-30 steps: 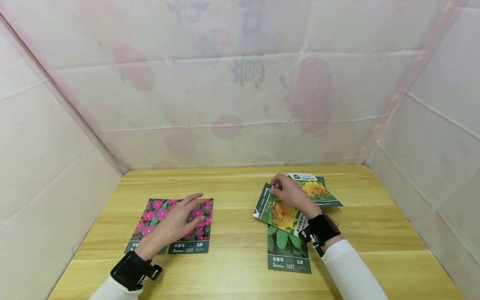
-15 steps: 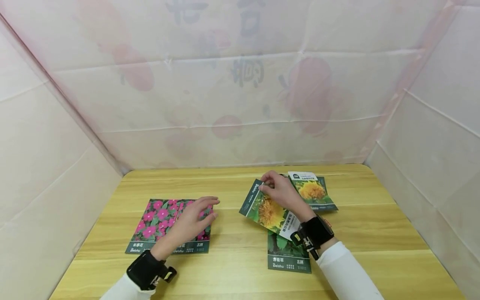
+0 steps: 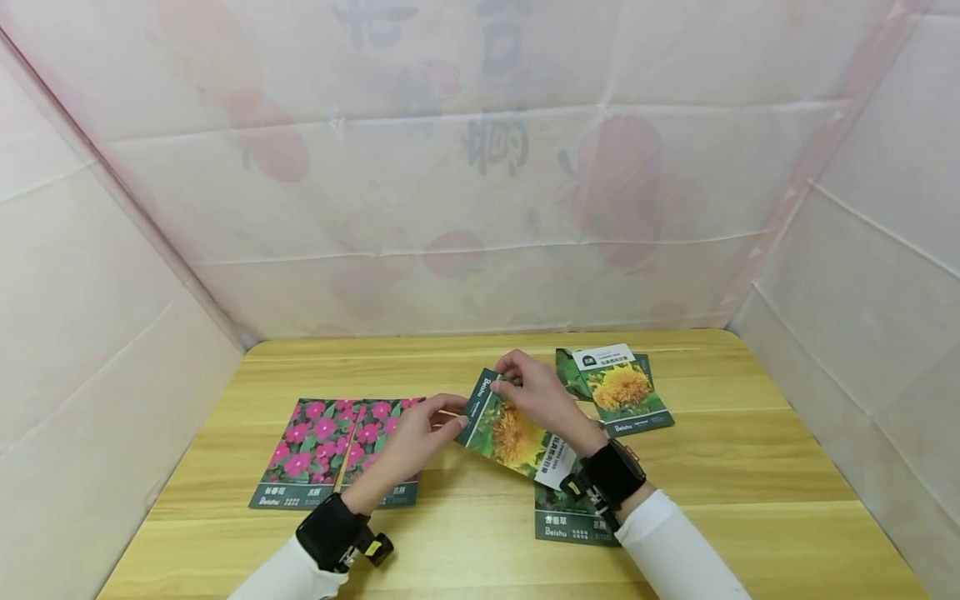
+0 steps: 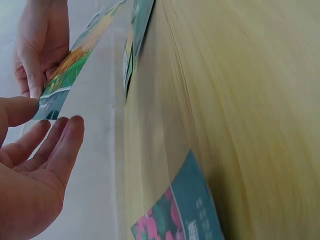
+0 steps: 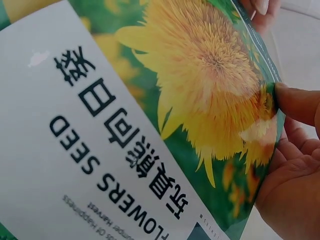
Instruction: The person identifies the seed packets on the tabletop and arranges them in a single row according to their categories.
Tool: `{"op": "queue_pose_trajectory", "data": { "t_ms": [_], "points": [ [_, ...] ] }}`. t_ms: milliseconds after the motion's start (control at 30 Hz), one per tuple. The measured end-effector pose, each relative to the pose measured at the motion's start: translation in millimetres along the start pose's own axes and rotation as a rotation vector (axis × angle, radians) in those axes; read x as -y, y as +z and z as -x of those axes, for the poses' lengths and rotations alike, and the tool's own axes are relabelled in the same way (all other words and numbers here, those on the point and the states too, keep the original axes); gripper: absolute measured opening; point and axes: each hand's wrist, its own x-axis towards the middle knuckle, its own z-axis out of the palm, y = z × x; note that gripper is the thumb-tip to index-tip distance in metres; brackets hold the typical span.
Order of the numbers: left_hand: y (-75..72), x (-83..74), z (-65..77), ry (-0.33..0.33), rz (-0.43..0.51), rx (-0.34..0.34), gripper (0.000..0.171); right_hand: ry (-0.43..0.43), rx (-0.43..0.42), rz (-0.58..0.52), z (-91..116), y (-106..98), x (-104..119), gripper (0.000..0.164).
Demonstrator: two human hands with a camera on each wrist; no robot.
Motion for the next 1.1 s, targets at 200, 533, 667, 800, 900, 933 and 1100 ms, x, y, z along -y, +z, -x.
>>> {"op": "queue_pose_trajectory", "data": {
  "t_ms": [200,533,667,800,900,933,1100],
  "points": [
    [2.3,0.4,-0.3,-0.04,0.015,-0.011,0.03,-0.011,-0.003,0.001,1,5,3,0.025],
    [4.1,2.5,-1.5,-0.071,0.047,-0.028,0.024,-0.022,0.001,0.014,0,7,4,0.028],
    [4.2,5.2,-0.3,-0.074,0.067,-0.036,0.025,-0.099,-0.043,0.082,-7,7,-24,0.038],
    [1.5,9.6,1.6,-0.098,0.101,-0.06,0.026,-0.151,-0.168,0.158,-19,5,-75,0.043],
    [-3.4,11.7,2.3,-0.125,0.148,-0.089,0.026,-0.133,-0.276,0.2,-28,0,-110,0.037],
    [-5.1,12.1,2.4,-0.134,0.166,-0.101,0.026,-0.123,-0.303,0.214,-29,-2,-119,0.035],
    [-11.6,12.9,3.9,-0.207,0.263,-0.136,0.03,-0.068,-0.378,0.203,-29,-13,-147,0.034]
  ]
}}
